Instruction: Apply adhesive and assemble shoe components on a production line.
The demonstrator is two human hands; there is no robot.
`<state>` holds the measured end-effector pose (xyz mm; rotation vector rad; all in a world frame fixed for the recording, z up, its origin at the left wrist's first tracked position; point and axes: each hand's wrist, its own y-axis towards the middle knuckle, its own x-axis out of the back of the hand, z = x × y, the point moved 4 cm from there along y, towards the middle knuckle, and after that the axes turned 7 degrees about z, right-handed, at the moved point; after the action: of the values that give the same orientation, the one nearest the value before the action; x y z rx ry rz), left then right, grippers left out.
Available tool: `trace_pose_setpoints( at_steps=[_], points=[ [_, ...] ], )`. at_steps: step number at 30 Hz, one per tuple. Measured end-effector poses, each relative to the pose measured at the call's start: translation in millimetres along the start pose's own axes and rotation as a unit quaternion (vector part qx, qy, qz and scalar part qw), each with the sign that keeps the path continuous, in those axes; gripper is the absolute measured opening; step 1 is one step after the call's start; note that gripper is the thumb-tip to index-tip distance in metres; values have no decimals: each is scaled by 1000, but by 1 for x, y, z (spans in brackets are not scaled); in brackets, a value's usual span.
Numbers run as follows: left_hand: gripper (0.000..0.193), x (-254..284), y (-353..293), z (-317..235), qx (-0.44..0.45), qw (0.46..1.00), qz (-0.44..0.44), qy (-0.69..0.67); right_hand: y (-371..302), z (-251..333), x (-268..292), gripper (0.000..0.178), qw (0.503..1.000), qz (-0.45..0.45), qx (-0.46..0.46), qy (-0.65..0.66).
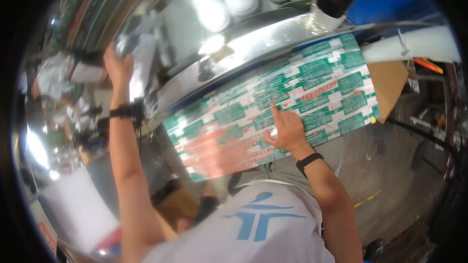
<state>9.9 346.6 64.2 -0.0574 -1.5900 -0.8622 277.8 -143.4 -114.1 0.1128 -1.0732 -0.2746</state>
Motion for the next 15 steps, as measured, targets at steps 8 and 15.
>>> trace_pose_setpoints(
  at_steps=[8,15],
  points=[
    [75,-231,83,-81,59,871,461,-159,-5,23,-22,92,990,2,36,133],
    [62,-247,89,-139,289,744,355,-486,-1,0,-12,97,996,-17,-12,89]
  ],
)
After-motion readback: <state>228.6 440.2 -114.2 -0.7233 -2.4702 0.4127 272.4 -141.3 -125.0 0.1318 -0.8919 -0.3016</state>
